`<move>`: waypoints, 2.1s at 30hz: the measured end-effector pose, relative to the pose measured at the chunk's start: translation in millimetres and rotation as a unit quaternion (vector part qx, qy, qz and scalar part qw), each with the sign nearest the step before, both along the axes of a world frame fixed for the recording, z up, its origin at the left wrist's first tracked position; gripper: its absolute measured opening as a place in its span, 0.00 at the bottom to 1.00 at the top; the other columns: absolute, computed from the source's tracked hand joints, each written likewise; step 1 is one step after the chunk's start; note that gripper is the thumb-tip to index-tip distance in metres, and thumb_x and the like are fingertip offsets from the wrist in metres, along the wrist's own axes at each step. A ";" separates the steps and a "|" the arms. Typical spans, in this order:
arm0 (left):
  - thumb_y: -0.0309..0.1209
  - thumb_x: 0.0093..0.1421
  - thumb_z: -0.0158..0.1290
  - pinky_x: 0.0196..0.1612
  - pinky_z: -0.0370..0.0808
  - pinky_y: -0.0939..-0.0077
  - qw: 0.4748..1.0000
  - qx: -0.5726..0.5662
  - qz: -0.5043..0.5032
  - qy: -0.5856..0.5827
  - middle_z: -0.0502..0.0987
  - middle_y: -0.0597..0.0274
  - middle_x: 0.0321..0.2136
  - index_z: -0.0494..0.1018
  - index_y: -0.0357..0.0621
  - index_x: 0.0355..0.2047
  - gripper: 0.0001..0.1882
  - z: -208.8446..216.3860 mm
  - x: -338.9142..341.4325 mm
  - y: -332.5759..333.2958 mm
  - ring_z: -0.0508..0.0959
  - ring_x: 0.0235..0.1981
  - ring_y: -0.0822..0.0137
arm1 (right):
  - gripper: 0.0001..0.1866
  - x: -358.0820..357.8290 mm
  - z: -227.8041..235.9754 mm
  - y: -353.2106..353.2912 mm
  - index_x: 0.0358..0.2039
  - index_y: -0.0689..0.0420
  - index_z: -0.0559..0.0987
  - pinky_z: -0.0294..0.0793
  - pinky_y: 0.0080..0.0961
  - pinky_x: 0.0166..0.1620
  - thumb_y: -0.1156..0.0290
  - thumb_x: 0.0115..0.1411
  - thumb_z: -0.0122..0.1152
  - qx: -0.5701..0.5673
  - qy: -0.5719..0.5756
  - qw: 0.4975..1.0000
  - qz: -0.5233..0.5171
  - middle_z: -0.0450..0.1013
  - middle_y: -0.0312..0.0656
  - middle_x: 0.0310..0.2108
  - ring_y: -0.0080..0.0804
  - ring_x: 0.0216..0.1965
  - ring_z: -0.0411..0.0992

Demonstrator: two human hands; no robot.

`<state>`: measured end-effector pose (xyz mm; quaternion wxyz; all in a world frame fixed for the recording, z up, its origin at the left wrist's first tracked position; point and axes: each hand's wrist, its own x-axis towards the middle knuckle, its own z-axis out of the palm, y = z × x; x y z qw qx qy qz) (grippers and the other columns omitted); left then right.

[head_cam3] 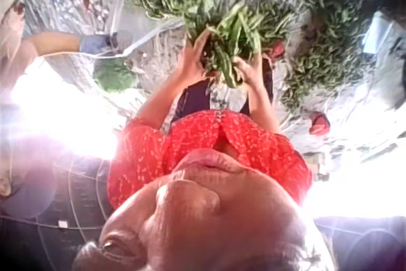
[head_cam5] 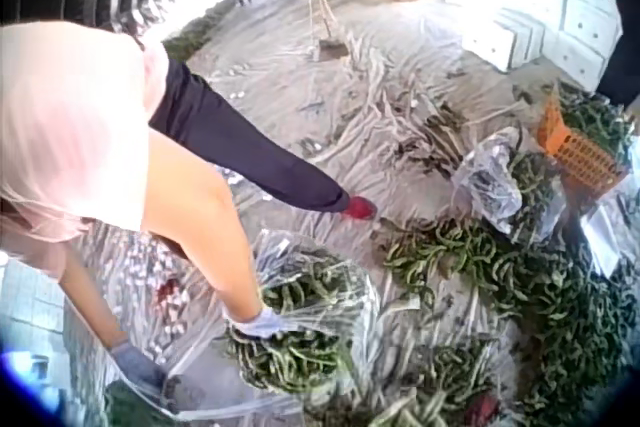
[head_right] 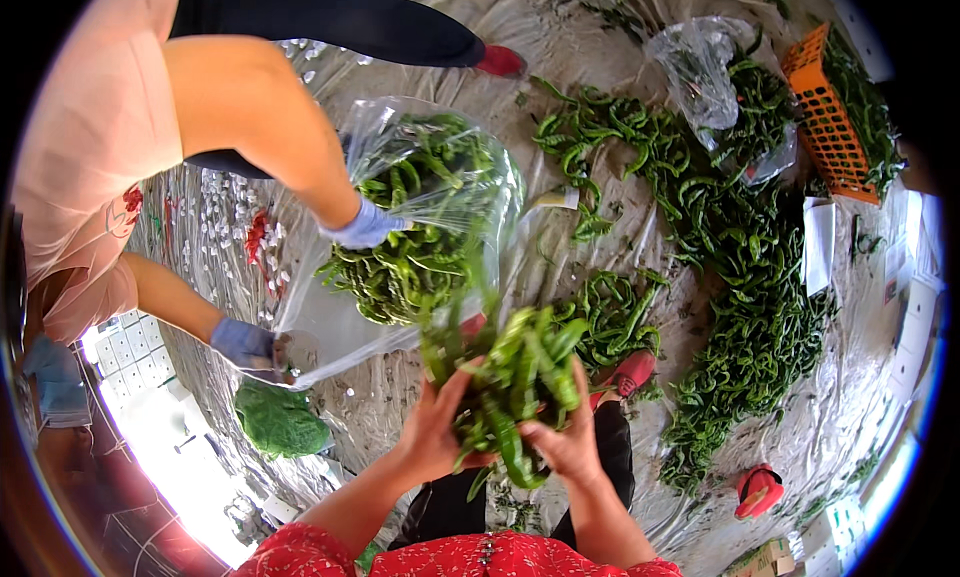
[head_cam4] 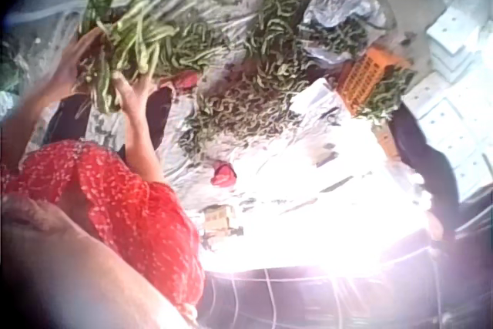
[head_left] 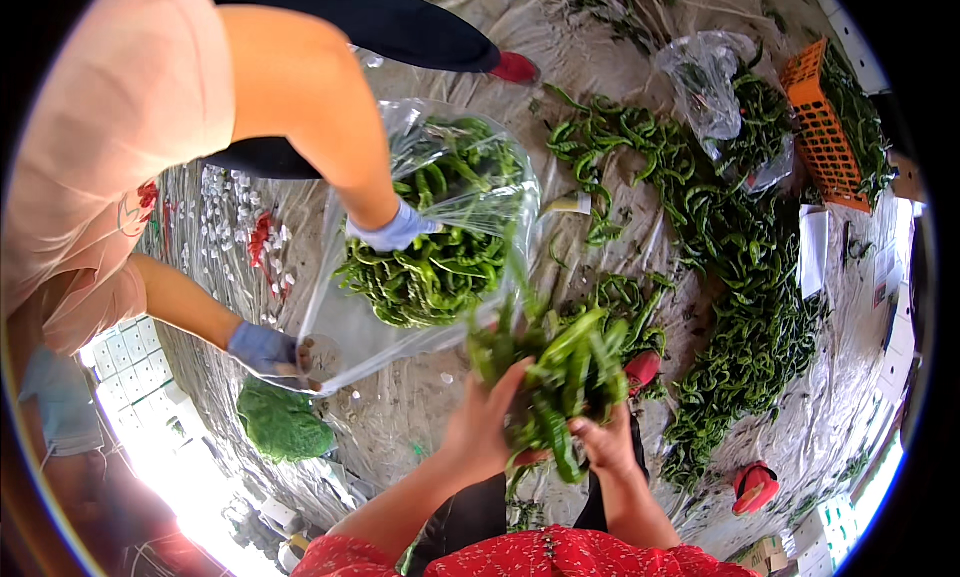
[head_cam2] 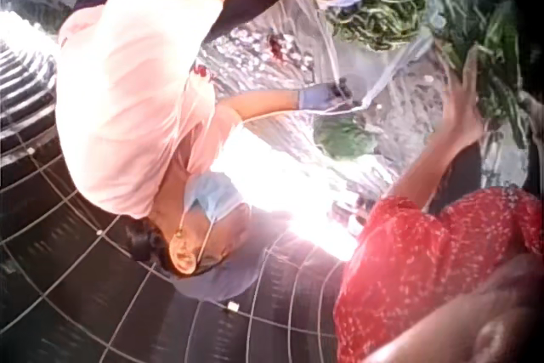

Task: The person packs green chili peppers from a large pile on a tarp into plastic bags and then into white styrofoam boxes. They work alongside other people in a covered area, handling the peppers by hand and placing them into packaging materials.

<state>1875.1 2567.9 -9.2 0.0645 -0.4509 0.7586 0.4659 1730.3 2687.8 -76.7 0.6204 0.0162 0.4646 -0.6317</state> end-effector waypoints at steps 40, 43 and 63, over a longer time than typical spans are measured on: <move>0.24 0.50 0.54 0.46 0.68 0.63 0.945 -0.296 0.116 -0.073 0.71 0.55 0.41 0.71 0.42 0.42 0.16 -157.5 127.8 -110.8 0.71 0.41 0.54 | 0.26 26.8 -173.3 -123.7 0.51 0.58 0.68 0.71 0.36 0.45 0.67 0.52 0.61 0.165 0.509 0.818 0.210 0.68 0.50 0.46 0.48 0.43 0.71; 0.22 0.51 0.54 0.29 0.72 0.74 0.963 -0.256 0.079 -0.031 0.72 0.59 0.34 0.72 0.42 0.38 0.12 -165.2 111.5 -94.1 0.73 0.27 0.65 | 0.24 45.2 -163.5 -126.3 0.49 0.59 0.71 0.73 0.34 0.42 0.67 0.51 0.63 0.153 0.389 0.880 0.227 0.71 0.49 0.42 0.47 0.37 0.73; 0.23 0.54 0.50 0.33 0.71 0.76 0.988 0.015 0.142 0.056 0.74 0.60 0.33 0.73 0.40 0.38 0.11 -148.1 14.1 -18.7 0.74 0.29 0.68 | 0.15 -90.6 -109.9 -49.4 0.45 0.63 0.73 0.75 0.25 0.41 0.74 0.58 0.59 0.010 -0.175 0.980 -0.098 0.74 0.41 0.34 0.28 0.35 0.74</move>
